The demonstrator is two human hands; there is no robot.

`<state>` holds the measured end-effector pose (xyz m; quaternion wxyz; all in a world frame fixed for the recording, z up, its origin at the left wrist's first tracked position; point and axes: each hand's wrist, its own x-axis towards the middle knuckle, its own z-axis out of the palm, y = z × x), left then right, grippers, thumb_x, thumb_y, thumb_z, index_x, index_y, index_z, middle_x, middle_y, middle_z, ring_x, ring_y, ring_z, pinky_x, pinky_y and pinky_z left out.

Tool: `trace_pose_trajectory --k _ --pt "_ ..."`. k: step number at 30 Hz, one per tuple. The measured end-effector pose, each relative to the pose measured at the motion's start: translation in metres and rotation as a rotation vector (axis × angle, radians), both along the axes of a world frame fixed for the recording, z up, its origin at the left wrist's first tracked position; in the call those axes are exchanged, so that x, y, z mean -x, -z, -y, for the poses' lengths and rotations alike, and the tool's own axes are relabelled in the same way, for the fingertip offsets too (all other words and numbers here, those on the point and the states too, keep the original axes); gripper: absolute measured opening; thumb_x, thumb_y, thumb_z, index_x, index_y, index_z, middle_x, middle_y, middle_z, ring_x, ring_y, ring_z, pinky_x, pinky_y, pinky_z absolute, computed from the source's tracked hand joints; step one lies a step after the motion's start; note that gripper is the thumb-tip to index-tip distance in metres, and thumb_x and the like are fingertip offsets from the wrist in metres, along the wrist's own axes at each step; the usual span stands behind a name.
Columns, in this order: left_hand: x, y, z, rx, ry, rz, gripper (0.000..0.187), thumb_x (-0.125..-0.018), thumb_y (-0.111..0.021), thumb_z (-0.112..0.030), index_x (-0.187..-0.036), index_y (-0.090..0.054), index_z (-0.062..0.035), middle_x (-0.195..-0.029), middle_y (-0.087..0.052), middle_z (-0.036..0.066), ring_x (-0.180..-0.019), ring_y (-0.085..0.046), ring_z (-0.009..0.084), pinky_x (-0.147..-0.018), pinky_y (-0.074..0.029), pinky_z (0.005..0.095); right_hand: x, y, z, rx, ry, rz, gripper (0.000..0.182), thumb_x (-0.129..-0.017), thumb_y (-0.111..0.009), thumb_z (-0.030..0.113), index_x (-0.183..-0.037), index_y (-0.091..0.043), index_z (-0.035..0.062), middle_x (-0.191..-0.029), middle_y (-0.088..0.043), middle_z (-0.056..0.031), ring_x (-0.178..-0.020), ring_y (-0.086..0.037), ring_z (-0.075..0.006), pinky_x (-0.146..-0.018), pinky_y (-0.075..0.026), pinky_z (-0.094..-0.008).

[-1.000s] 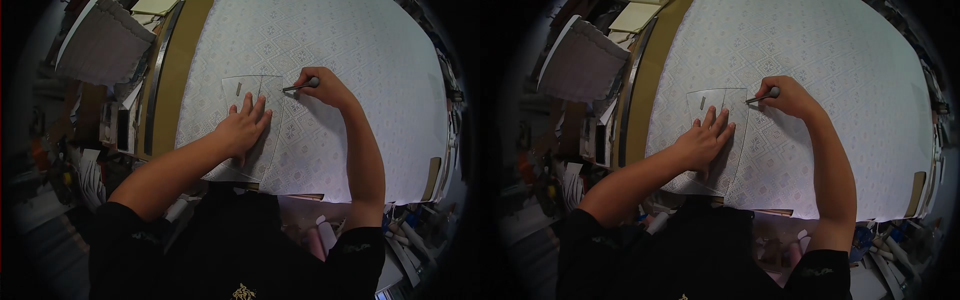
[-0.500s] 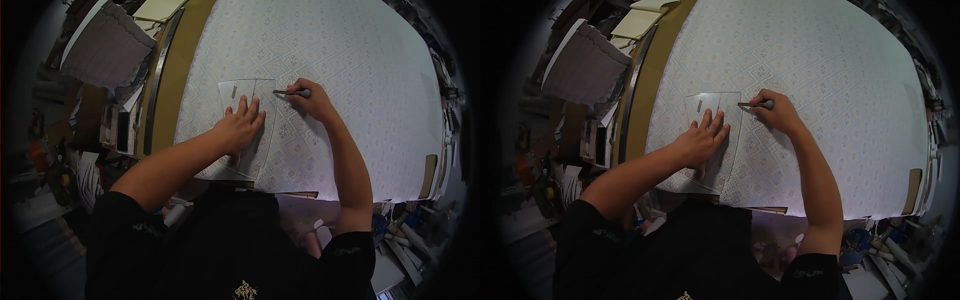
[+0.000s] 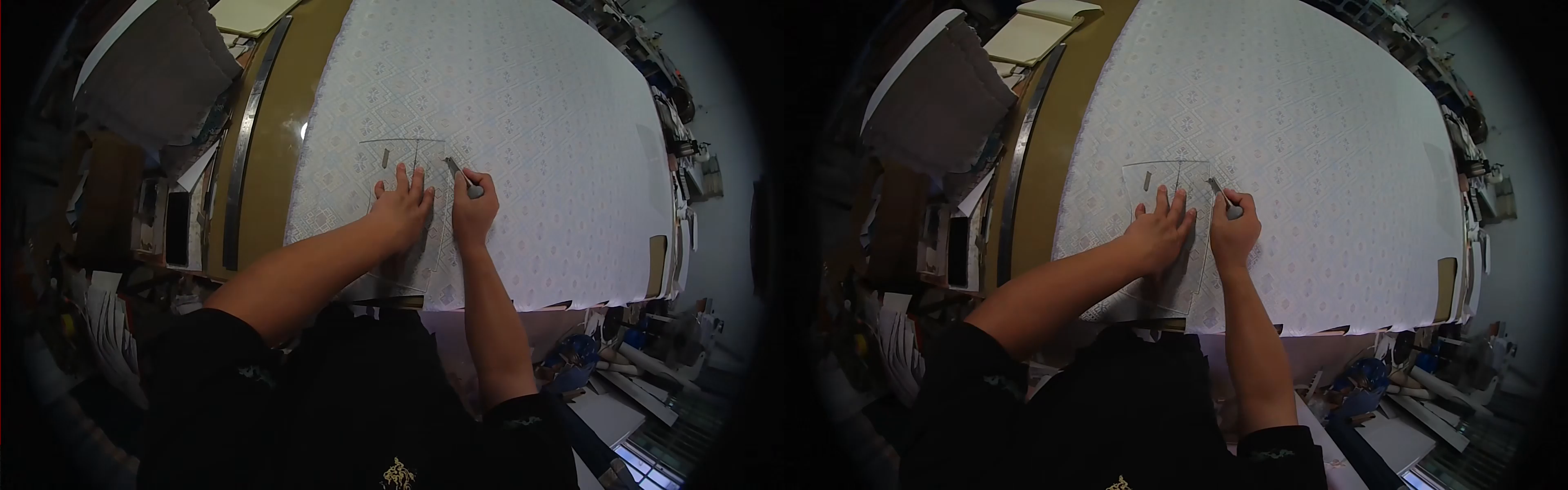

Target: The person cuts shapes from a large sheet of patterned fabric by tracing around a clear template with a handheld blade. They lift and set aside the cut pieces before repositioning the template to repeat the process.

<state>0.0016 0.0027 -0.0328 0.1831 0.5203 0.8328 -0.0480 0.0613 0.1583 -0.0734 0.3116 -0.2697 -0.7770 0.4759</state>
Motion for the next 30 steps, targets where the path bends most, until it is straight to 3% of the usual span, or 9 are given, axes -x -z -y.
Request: trace_pose_trajectory --k 6,8,11,16,19,24,27,29,30 --pt "-0.008 0.047 -0.003 -0.348 -0.073 -0.22 0.136 -0.053 -0.1 -0.045 -0.161 -0.033 0.0038 -0.167 -0.018 0.04 -0.149 -0.025 0.0649 -0.097 -0.051 0.0738 0.016 -0.016 0.012 -0.149 0.142 0.124 0.016 -0.091 -0.077 0.014 -0.1 -0.072 0.0013 -0.093 -0.077 -0.0181 -0.083 -0.075 -0.0302 -0.077 -0.057 -0.0395" --pt "0.002 -0.015 -0.001 0.053 0.052 0.019 0.142 -0.049 -0.1 -0.05 -0.161 -0.032 0.0054 -0.167 -0.018 0.041 -0.149 -0.023 0.0665 -0.095 -0.052 0.0752 0.024 -0.024 0.008 -0.151 0.099 0.144 0.016 -0.09 -0.077 0.014 -0.099 -0.072 0.0017 -0.093 -0.077 -0.0186 -0.083 -0.075 -0.0318 -0.077 -0.056 -0.0402" --pt "0.002 -0.018 -0.004 0.122 0.085 -0.003 0.15 -0.046 -0.101 -0.055 -0.162 -0.028 0.0062 -0.167 -0.016 0.042 -0.149 -0.02 0.0675 -0.094 -0.051 0.0761 0.032 -0.029 0.0 -0.191 0.091 0.243 0.018 -0.091 -0.077 0.016 -0.1 -0.072 0.0016 -0.095 -0.078 -0.0189 -0.084 -0.075 -0.0323 -0.078 -0.056 -0.0411" --pt "0.004 -0.022 -0.004 0.168 0.128 -0.016 0.157 -0.043 -0.102 -0.057 -0.164 -0.024 0.0054 -0.168 -0.013 0.041 -0.149 -0.018 0.0671 -0.094 -0.052 0.0755 0.048 -0.026 -0.015 -0.191 0.039 0.285 0.021 -0.091 -0.079 0.017 -0.101 -0.073 -0.0008 -0.095 -0.077 -0.0144 -0.087 -0.071 -0.0199 -0.081 -0.054 -0.0343" --pt "0.004 -0.02 -0.006 0.16 0.116 -0.005 0.157 -0.043 -0.102 -0.056 -0.164 -0.023 0.0054 -0.168 -0.012 0.041 -0.149 -0.018 0.0669 -0.095 -0.052 0.0747 0.042 -0.021 -0.014 -0.174 0.019 0.22 0.02 -0.093 -0.077 0.018 -0.103 -0.072 0.0015 -0.1 -0.078 -0.0171 -0.093 -0.075 -0.0287 -0.084 -0.055 -0.0379" --pt "0.004 -0.027 -0.003 0.166 0.116 0.018 0.155 -0.044 -0.102 -0.056 -0.163 -0.024 0.0057 -0.168 -0.014 0.041 -0.151 -0.017 0.066 -0.096 -0.052 0.0741 0.036 -0.006 -0.017 -0.127 -0.012 0.169 0.02 -0.094 -0.077 0.017 -0.105 -0.073 0.0016 -0.1 -0.078 -0.0159 -0.093 -0.074 -0.0271 -0.085 -0.055 -0.0373" --pt "0.002 -0.028 0.0 0.116 0.035 0.061 0.151 -0.046 -0.102 -0.052 -0.165 -0.026 0.0021 -0.169 -0.016 0.038 -0.15 -0.019 0.0642 -0.098 -0.045 0.0773 0.037 -0.009 -0.023 -0.12 -0.05 0.18 0.018 -0.094 -0.077 0.016 -0.105 -0.073 0.0017 -0.098 -0.078 -0.0148 -0.09 -0.073 -0.0247 -0.083 -0.055 -0.0359" --pt "0.002 -0.031 0.002 0.088 0.021 0.076 0.126 -0.065 -0.096 -0.045 -0.164 -0.031 -0.0008 -0.17 -0.018 0.036 -0.152 -0.019 0.0619 -0.1 -0.045 0.0767 0.038 -0.014 -0.03 -0.121 -0.086 0.197 0.018 -0.094 -0.077 0.015 -0.105 -0.073 0.0018 -0.097 -0.078 -0.014 -0.088 -0.073 -0.0222 -0.082 -0.055 -0.0343" --pt "0.001 -0.023 0.002 0.097 0.001 0.069 0.126 -0.065 -0.096 -0.045 -0.164 -0.031 -0.0008 -0.17 -0.018 0.036 -0.152 -0.019 0.0619 -0.1 -0.045 0.0767 0.039 -0.024 -0.034 -0.054 -0.139 0.246 0.018 -0.093 -0.078 0.015 -0.105 -0.074 0.0019 -0.096 -0.078 -0.0125 -0.086 -0.072 -0.0193 -0.08 -0.055 -0.0325"
